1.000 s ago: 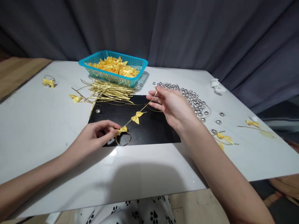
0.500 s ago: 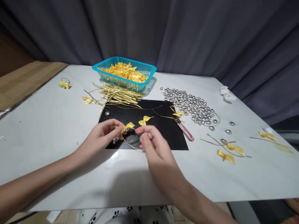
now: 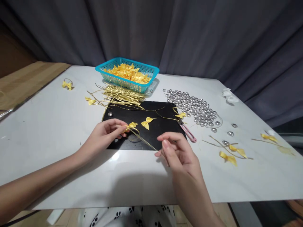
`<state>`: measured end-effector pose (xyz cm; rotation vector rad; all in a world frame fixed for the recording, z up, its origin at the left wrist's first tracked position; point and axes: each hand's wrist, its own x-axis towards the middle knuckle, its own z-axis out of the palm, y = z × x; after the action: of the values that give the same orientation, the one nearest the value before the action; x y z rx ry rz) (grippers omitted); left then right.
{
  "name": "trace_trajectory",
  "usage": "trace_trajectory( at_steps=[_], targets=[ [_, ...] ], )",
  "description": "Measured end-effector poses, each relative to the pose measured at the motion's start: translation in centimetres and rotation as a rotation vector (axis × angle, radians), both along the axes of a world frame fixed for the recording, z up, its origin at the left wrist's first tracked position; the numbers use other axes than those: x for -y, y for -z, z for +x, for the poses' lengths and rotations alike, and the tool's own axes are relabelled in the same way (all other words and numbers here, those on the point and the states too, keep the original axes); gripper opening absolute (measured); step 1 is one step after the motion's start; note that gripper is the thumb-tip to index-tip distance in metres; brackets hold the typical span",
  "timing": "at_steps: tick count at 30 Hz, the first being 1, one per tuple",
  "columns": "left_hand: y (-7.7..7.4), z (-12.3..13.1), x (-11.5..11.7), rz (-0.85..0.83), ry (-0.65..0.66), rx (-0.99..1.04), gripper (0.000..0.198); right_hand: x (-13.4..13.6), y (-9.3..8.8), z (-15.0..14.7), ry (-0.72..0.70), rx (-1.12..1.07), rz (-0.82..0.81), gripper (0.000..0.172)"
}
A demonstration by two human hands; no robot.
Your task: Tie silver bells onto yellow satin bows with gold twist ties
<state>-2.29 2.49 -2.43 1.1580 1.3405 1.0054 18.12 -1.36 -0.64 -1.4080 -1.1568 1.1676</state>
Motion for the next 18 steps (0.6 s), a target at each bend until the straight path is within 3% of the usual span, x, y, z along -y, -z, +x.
trace_trajectory(
  at_steps=[4, 10, 18],
  targets=[
    [-0.5, 0.3, 0.1, -0.069, -0.014, 0.057, 0.008, 0.5, 0.6, -0.6, -0.022, 0.140, -0.058, 0.017],
    [-0.8, 0.5, 0.6, -0.129, 0.022, 0.132, 0.013, 1.2, 1.3, -3.0, -0.197, 0.243, 0.048, 0.019],
    [-1.5, 0.5, 1.5, -0.211, 0.097, 0.213, 0.010, 0.3, 1.7, -5.0, -0.152, 0.310, 0.073, 0.017]
  ],
)
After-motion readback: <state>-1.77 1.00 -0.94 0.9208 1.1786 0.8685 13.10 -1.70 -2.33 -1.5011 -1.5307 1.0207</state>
